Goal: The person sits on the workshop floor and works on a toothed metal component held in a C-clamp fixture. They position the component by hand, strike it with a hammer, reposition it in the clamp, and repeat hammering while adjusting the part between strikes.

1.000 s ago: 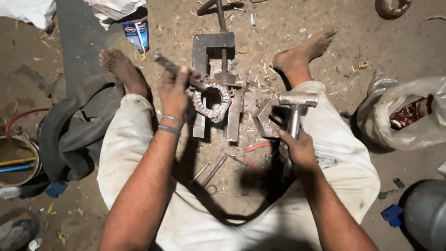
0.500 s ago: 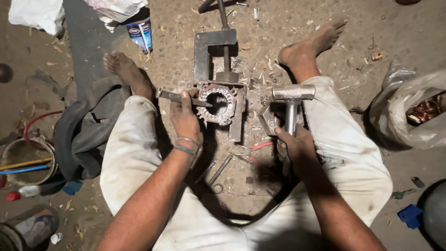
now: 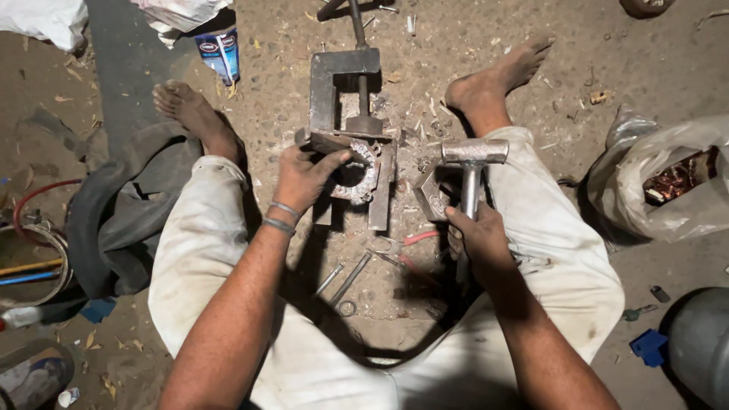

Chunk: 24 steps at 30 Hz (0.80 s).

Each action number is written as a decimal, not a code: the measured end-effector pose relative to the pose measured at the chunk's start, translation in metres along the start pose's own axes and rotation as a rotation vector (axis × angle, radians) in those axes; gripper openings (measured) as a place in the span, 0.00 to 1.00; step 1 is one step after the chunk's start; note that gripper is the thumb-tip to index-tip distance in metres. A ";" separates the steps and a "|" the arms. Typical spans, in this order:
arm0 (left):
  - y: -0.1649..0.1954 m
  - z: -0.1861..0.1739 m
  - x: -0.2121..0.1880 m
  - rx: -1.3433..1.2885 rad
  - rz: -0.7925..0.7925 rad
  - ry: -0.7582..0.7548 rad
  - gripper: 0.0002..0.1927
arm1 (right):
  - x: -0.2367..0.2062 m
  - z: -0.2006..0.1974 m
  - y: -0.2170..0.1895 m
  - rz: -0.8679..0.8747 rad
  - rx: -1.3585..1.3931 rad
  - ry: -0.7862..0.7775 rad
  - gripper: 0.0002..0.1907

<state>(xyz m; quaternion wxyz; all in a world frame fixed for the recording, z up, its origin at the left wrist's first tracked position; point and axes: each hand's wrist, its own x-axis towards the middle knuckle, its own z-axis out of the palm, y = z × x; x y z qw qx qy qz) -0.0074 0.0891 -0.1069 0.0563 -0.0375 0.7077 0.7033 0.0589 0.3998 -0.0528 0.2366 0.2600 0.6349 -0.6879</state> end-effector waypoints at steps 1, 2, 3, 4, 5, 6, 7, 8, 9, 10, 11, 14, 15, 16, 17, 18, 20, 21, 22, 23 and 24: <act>0.000 0.000 0.000 0.003 0.018 -0.022 0.10 | 0.001 0.000 0.001 -0.010 -0.004 -0.004 0.11; 0.000 0.000 0.000 -0.016 -0.012 -0.034 0.11 | 0.002 -0.001 0.002 -0.023 -0.008 -0.007 0.10; 0.002 0.001 0.000 -0.036 -0.042 -0.048 0.11 | 0.003 -0.002 0.003 -0.036 -0.011 -0.008 0.10; 0.003 0.003 -0.001 -0.057 -0.076 -0.061 0.12 | 0.004 -0.003 0.005 -0.041 -0.010 -0.012 0.10; 0.006 0.005 -0.001 0.048 -0.029 -0.061 0.11 | 0.005 -0.005 0.007 -0.046 -0.008 -0.016 0.10; 0.009 0.005 -0.002 0.154 0.020 -0.061 0.09 | 0.005 -0.006 0.010 -0.052 -0.006 -0.021 0.10; 0.014 0.007 -0.002 0.259 0.068 -0.061 0.08 | 0.006 -0.007 0.013 -0.049 -0.028 -0.006 0.10; 0.019 0.008 -0.002 0.324 0.082 -0.075 0.08 | 0.007 -0.007 0.016 -0.047 -0.050 0.008 0.10; 0.024 0.011 -0.002 0.388 0.097 -0.086 0.08 | 0.007 -0.008 0.017 -0.046 -0.073 0.021 0.10; 0.030 0.013 -0.001 0.453 0.112 -0.097 0.08 | 0.006 -0.007 0.018 -0.079 -0.117 0.029 0.10; 0.035 0.018 -0.001 0.581 0.225 -0.127 0.09 | 0.004 -0.007 0.016 -0.113 -0.161 0.038 0.10; 0.049 0.037 0.001 0.868 0.466 -0.232 0.12 | -0.008 -0.008 -0.006 -0.296 -0.240 0.106 0.11; 0.052 0.044 0.003 0.906 0.475 -0.271 0.13 | -0.015 -0.008 -0.018 -0.372 -0.261 0.131 0.13; 0.054 0.047 0.005 0.943 0.481 -0.309 0.14 | -0.024 -0.011 -0.033 -0.600 -0.409 0.139 0.13; 0.056 0.048 0.006 0.966 0.493 -0.299 0.14 | -0.035 -0.014 -0.047 -0.829 -0.555 0.142 0.13; 0.057 0.049 0.007 0.991 0.505 -0.291 0.14 | -0.045 -0.016 -0.060 -0.822 -0.702 0.310 0.12; 0.057 0.047 0.009 0.995 0.507 -0.271 0.15 | -0.065 -0.012 -0.075 -0.869 -0.536 0.444 0.14; 0.056 0.044 0.009 0.973 0.498 -0.261 0.16 | -0.075 -0.008 -0.078 -0.918 -0.225 0.403 0.13; 0.055 0.042 0.009 0.949 0.490 -0.255 0.17 | -0.077 -0.002 -0.079 -0.875 0.038 0.208 0.12; 0.053 0.041 0.010 0.947 0.506 -0.245 0.17 | -0.076 0.004 -0.079 -0.821 0.296 0.011 0.12; 0.052 0.040 0.010 0.944 0.521 -0.231 0.17 | -0.073 0.007 -0.080 -0.753 0.548 -0.191 0.12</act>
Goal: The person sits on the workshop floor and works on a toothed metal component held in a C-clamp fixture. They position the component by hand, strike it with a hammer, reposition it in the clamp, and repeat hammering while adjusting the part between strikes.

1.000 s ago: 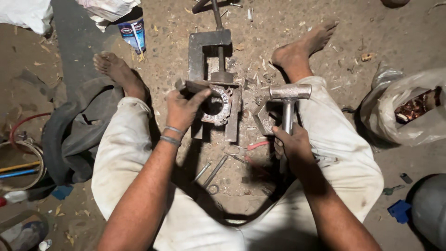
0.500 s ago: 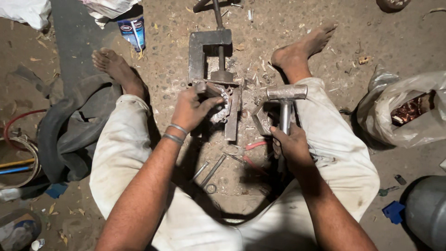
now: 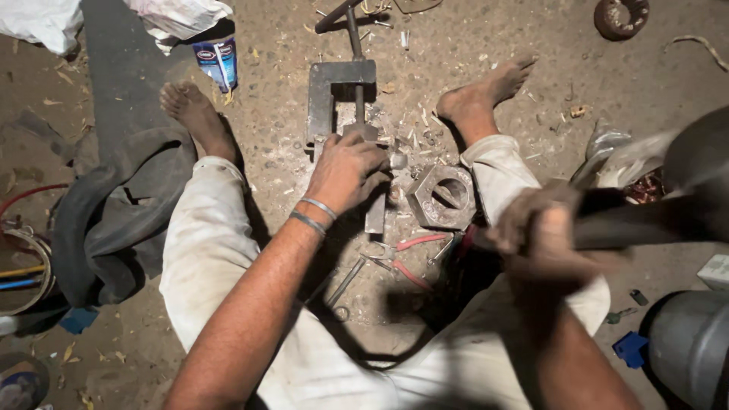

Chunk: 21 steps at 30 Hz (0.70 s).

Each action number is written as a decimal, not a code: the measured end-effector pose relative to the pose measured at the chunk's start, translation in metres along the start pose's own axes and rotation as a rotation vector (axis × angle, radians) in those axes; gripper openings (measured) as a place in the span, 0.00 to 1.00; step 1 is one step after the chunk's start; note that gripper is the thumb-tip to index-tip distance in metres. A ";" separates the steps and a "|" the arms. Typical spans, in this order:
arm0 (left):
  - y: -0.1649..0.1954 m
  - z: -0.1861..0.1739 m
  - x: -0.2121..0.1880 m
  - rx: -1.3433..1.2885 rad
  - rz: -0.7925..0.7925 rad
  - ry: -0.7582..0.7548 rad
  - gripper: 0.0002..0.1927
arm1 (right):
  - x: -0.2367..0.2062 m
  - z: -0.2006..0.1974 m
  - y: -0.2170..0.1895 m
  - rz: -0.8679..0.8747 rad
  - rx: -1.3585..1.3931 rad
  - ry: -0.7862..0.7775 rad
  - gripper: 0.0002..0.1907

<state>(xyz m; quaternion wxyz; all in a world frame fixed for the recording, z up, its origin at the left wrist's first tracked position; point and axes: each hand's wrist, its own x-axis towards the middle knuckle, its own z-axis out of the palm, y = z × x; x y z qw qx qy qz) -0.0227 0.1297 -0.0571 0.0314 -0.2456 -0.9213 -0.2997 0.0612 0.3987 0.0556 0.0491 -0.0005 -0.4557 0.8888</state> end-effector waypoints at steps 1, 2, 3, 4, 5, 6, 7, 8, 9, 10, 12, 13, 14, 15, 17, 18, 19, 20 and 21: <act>0.000 0.001 -0.002 -0.001 0.002 0.016 0.17 | 0.004 -0.001 0.003 0.015 -0.371 -0.094 0.13; 0.001 0.003 -0.003 -0.015 -0.016 0.013 0.16 | 0.008 -0.003 0.005 0.033 -0.742 -0.189 0.14; 0.001 0.005 -0.004 -0.023 -0.028 0.013 0.16 | 0.014 -0.008 0.007 0.043 -1.107 -0.285 0.16; -0.001 0.006 -0.003 -0.025 -0.042 0.021 0.16 | 0.019 -0.013 0.009 0.044 -1.471 -0.387 0.19; -0.002 0.006 -0.006 -0.021 -0.045 0.016 0.16 | 0.020 -0.019 0.013 0.052 -1.831 -0.498 0.22; -0.005 0.007 -0.006 -0.022 -0.037 0.004 0.16 | 0.018 -0.025 0.017 0.091 -1.761 -0.443 0.20; -0.006 0.009 -0.007 -0.027 -0.031 -0.004 0.17 | 0.011 -0.032 0.021 0.129 -1.695 -0.393 0.19; -0.008 0.010 -0.008 -0.017 -0.027 0.007 0.16 | 0.003 -0.038 0.028 0.165 -1.627 -0.350 0.18; -0.009 0.013 -0.010 -0.007 -0.021 0.016 0.15 | -0.009 -0.044 0.039 0.159 -1.417 -0.300 0.17; -0.010 0.014 -0.013 0.006 -0.013 0.022 0.15 | -0.023 -0.048 0.054 0.152 -1.205 -0.248 0.16; -0.012 0.018 -0.014 -0.077 -0.006 0.162 0.13 | -0.040 -0.060 0.078 0.309 -0.948 -0.107 0.14; -0.013 0.018 -0.014 -0.123 0.001 0.222 0.13 | -0.044 -0.068 0.086 0.483 -0.902 -0.006 0.14; -0.013 0.017 -0.016 -0.293 -0.147 0.248 0.11 | -0.049 -0.075 0.090 0.662 -0.852 0.105 0.14; -0.014 0.014 -0.014 -0.462 -0.289 0.277 0.08 | -0.051 -0.081 0.091 0.679 -0.808 0.124 0.11; -0.024 0.000 -0.006 -0.654 -0.435 0.338 0.06 | -0.043 -0.091 0.090 0.690 -0.729 0.140 0.07; -0.030 -0.011 -0.006 -0.679 -0.450 0.363 0.07 | -0.037 -0.093 0.089 0.701 -0.729 0.170 0.07; -0.032 -0.020 -0.005 -0.700 -0.467 0.391 0.08 | -0.030 -0.094 0.089 0.714 -0.728 0.196 0.09; -0.032 -0.026 -0.004 -0.486 -0.424 0.370 0.09 | -0.024 -0.093 0.089 0.726 -0.727 0.220 0.10; -0.031 -0.032 -0.006 -0.271 -0.380 0.346 0.11 | -0.019 -0.092 0.089 0.731 -0.720 0.238 0.10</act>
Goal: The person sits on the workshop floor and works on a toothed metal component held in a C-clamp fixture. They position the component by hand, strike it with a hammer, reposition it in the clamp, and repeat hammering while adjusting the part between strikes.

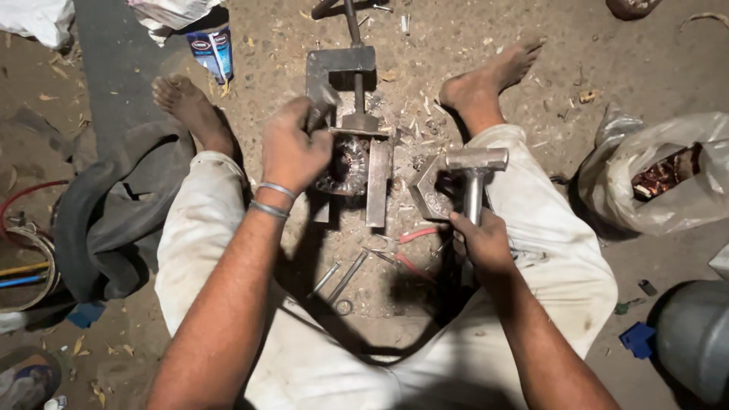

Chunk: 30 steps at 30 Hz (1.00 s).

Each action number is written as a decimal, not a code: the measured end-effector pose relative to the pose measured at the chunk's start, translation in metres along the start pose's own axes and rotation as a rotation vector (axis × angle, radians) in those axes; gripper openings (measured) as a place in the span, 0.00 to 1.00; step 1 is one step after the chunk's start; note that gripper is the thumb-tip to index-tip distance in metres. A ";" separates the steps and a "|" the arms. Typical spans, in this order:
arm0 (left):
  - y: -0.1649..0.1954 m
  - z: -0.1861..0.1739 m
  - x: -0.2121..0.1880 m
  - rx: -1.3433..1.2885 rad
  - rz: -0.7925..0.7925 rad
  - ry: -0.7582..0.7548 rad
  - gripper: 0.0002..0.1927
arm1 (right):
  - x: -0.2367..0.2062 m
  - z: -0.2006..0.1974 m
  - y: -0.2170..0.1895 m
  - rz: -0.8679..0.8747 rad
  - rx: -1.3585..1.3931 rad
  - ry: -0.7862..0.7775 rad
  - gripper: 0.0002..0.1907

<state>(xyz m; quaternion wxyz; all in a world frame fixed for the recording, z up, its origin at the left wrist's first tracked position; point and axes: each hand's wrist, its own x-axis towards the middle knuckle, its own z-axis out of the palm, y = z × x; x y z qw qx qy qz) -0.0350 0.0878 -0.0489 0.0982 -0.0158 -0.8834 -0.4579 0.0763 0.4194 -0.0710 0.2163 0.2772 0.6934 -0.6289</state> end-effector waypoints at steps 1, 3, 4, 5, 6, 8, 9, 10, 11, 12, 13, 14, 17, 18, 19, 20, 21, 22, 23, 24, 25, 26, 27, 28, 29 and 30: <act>0.002 -0.004 -0.001 0.204 0.079 0.000 0.13 | 0.002 0.002 -0.003 0.015 0.012 0.011 0.11; 0.008 0.003 -0.004 0.404 -0.007 -0.134 0.22 | 0.004 0.006 -0.007 0.032 0.016 0.018 0.11; 0.010 0.009 -0.005 0.502 -0.045 -0.202 0.27 | 0.004 0.007 -0.008 0.028 0.007 0.013 0.11; 0.010 0.015 -0.007 0.538 -0.082 -0.223 0.25 | 0.004 0.008 -0.008 0.024 -0.004 0.006 0.11; 0.008 0.020 -0.007 0.576 -0.120 -0.241 0.23 | 0.002 0.008 -0.008 0.023 -0.019 0.002 0.11; 0.000 0.028 -0.009 0.610 -0.159 -0.248 0.20 | 0.000 0.008 -0.007 0.012 -0.047 -0.009 0.11; -0.006 0.029 -0.010 0.606 -0.162 -0.240 0.18 | -0.001 0.009 -0.007 0.021 -0.040 -0.017 0.11; -0.012 0.030 -0.011 0.602 -0.163 -0.232 0.17 | -0.002 0.009 -0.007 0.031 -0.032 -0.024 0.11; -0.017 0.030 -0.012 0.560 -0.185 -0.196 0.17 | -0.003 0.010 -0.007 0.040 -0.023 -0.029 0.11; -0.023 0.029 -0.014 0.519 -0.208 -0.162 0.18 | -0.004 0.010 -0.008 0.042 -0.009 -0.032 0.11; -0.027 0.027 -0.017 0.478 -0.233 -0.129 0.18 | -0.004 0.011 -0.008 0.047 0.003 -0.036 0.11; -0.029 0.026 -0.020 0.440 -0.272 -0.127 0.18 | -0.005 0.011 -0.010 0.052 0.015 -0.041 0.11; -0.028 0.024 -0.030 0.363 -0.369 -0.084 0.22 | -0.006 0.008 -0.013 0.057 0.012 -0.035 0.10; -0.023 0.028 -0.034 0.359 -0.393 -0.052 0.24 | -0.006 0.007 -0.015 0.048 0.016 -0.038 0.10; -0.017 0.032 -0.036 0.355 -0.418 -0.022 0.26 | -0.005 0.005 -0.015 0.040 0.020 -0.040 0.10; -0.012 0.034 -0.036 0.389 -0.445 -0.053 0.28 | -0.005 0.005 -0.016 0.033 0.021 -0.043 0.11; -0.007 0.035 -0.037 0.421 -0.475 -0.083 0.31 | -0.005 0.004 -0.015 0.021 0.027 -0.047 0.11; -0.003 0.035 -0.036 0.452 -0.506 -0.111 0.33 | -0.004 0.004 -0.015 0.006 0.029 -0.053 0.11; -0.002 0.032 -0.034 0.441 -0.507 -0.163 0.33 | -0.003 0.004 -0.014 -0.011 0.030 -0.063 0.11; -0.003 0.026 -0.031 0.432 -0.504 -0.214 0.33 | -0.002 0.004 -0.013 -0.002 0.026 -0.062 0.11; -0.005 0.020 -0.025 0.420 -0.495 -0.265 0.32 | -0.001 0.005 -0.012 0.003 0.024 -0.057 0.10; -0.007 0.015 -0.020 0.425 -0.482 -0.277 0.31 | 0.000 0.005 -0.011 0.009 0.021 -0.050 0.10; -0.011 0.009 -0.016 0.430 -0.471 -0.294 0.30 | 0.000 0.005 -0.010 0.003 0.030 -0.051 0.10; -0.014 0.004 -0.013 0.436 -0.462 -0.311 0.29 | 0.001 0.005 -0.009 -0.002 0.038 -0.053 0.10; -0.018 0.000 -0.009 0.296 -0.409 -0.208 0.25 | 0.001 0.005 -0.009 -0.008 0.046 -0.058 0.10; -0.021 -0.002 -0.005 0.158 -0.357 -0.104 0.21 | 0.001 0.005 -0.008 -0.008 0.036 -0.057 0.10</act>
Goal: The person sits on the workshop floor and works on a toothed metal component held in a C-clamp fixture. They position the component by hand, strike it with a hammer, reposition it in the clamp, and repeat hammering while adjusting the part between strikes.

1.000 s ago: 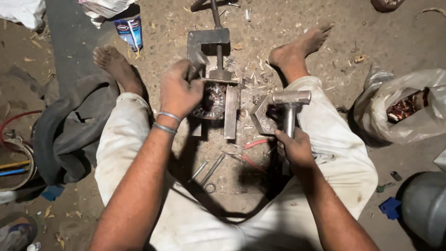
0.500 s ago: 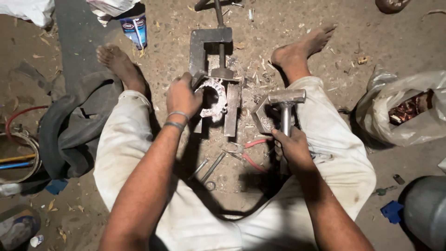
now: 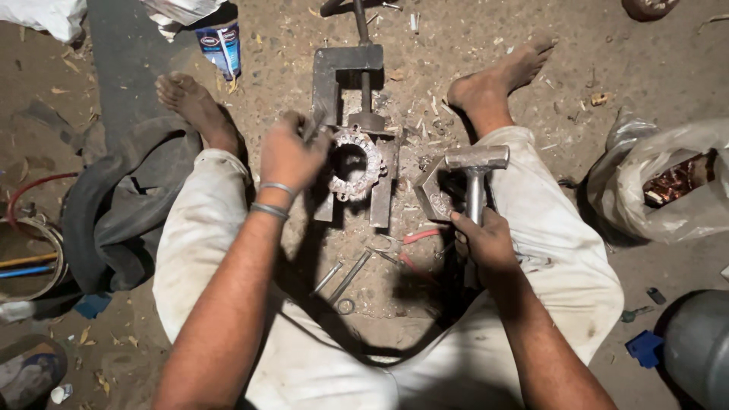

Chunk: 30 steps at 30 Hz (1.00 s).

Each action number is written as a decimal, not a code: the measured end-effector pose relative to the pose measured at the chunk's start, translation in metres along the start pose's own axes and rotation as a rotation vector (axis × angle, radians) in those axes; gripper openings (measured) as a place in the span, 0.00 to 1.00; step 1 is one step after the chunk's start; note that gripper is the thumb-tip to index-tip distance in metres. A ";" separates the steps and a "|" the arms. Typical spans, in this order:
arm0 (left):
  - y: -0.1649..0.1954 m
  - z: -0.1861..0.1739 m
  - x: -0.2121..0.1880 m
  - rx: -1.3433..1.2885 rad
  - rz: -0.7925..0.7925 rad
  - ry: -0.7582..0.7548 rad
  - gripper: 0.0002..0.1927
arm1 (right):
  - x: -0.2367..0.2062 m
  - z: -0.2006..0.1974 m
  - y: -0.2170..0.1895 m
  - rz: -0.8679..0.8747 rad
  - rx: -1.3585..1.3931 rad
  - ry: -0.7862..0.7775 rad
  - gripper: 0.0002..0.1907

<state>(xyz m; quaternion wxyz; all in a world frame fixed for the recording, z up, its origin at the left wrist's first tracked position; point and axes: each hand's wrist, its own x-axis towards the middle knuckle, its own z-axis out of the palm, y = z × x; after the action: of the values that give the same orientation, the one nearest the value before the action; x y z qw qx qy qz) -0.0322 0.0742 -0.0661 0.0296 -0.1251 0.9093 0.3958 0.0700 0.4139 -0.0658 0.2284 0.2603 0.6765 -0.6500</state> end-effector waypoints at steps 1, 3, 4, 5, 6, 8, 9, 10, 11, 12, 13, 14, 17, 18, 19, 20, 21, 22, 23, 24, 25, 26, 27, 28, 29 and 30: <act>-0.002 -0.001 0.002 -0.149 0.055 0.082 0.17 | 0.000 0.000 0.000 0.000 -0.008 0.001 0.11; -0.003 0.003 0.000 -0.718 -0.123 -0.038 0.15 | 0.000 0.001 0.000 0.013 -0.005 0.006 0.11; -0.001 0.006 -0.001 -1.002 -0.211 -0.100 0.15 | 0.000 0.001 0.000 0.022 0.006 0.009 0.11; 0.000 0.011 -0.002 -0.831 -0.022 -0.069 0.13 | 0.000 0.002 -0.001 0.032 0.019 0.011 0.10; 0.002 0.016 -0.004 -0.654 0.160 -0.039 0.12 | 0.000 0.003 -0.002 0.030 0.017 0.008 0.10; 0.005 0.024 -0.007 -0.469 0.329 -0.016 0.10 | -0.001 0.004 -0.003 0.027 0.013 0.005 0.10; 0.006 0.028 -0.010 -0.464 0.319 -0.023 0.10 | -0.002 0.004 -0.004 0.032 0.011 0.001 0.09; 0.007 0.031 -0.011 -0.459 0.308 -0.030 0.11 | -0.002 0.004 -0.004 0.038 0.010 -0.003 0.09; 0.006 0.033 -0.011 -0.469 0.270 -0.065 0.10 | -0.003 0.004 -0.005 0.045 0.008 -0.006 0.09; 0.006 0.034 -0.010 -0.477 0.230 -0.099 0.10 | -0.004 0.004 -0.005 0.051 0.004 -0.001 0.09; 0.005 0.035 -0.010 -0.485 0.190 -0.133 0.10 | -0.004 0.004 -0.005 0.056 0.000 0.003 0.09; 0.004 0.035 -0.010 -0.450 0.202 -0.114 0.10 | -0.004 0.004 -0.006 0.057 -0.004 0.005 0.09; 0.002 0.038 -0.012 -0.353 0.253 -0.059 0.10 | -0.003 0.002 -0.004 0.018 0.007 -0.033 0.10; 0.002 0.040 -0.014 -0.327 0.275 -0.040 0.10 | -0.002 0.001 -0.003 0.020 -0.005 -0.030 0.10; 0.002 0.042 -0.015 -0.299 0.299 -0.018 0.11 | -0.002 0.000 -0.001 0.019 -0.017 -0.029 0.11; 0.002 0.045 -0.016 -0.249 0.258 -0.050 0.13 | -0.001 -0.001 0.001 0.017 -0.029 -0.028 0.11; 0.004 0.050 -0.018 -0.200 0.217 -0.083 0.14 | 0.000 -0.001 0.003 0.009 -0.034 -0.018 0.11; 0.005 0.054 -0.019 -0.153 0.177 -0.113 0.16 | 0.000 -0.001 0.004 -0.002 -0.041 -0.008 0.11; 0.005 0.058 -0.019 -0.082 0.343 -0.035 0.16 | 0.000 0.000 0.006 -0.013 -0.049 0.001 0.11; 0.006 0.063 -0.020 -0.011 0.508 0.043 0.17 | -0.001 0.002 0.005 -0.016 -0.096 0.037 0.10; 0.006 0.065 -0.020 0.063 0.672 0.122 0.18 | -0.003 0.004 0.003 -0.020 -0.143 0.072 0.10; 0.005 0.066 -0.019 0.068 0.678 0.088 0.21 | -0.006 0.006 -0.002 -0.025 -0.190 0.107 0.10; 0.005 0.067 -0.019 0.072 0.681 0.056 0.24 | -0.010 0.007 -0.010 -0.087 -0.167 0.115 0.10; 0.005 0.068 -0.019 0.077 0.684 0.024 0.27 | -0.016 0.008 -0.020 -0.151 -0.143 0.121 0.10; 0.005 0.068 -0.018 0.063 0.667 0.021 0.28 | -0.022 0.009 -0.033 -0.215 -0.118 0.129 0.11; 0.005 0.069 -0.018 0.051 0.651 0.022 0.29 | -0.030 0.008 -0.048 -0.332 -0.172 0.150 0.12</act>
<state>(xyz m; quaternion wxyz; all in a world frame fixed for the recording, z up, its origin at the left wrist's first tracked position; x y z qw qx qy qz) -0.0187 0.1308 -0.1069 -0.1054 0.1687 0.9113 0.3604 0.0613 0.4037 -0.0102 0.0884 0.1723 0.7783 -0.5973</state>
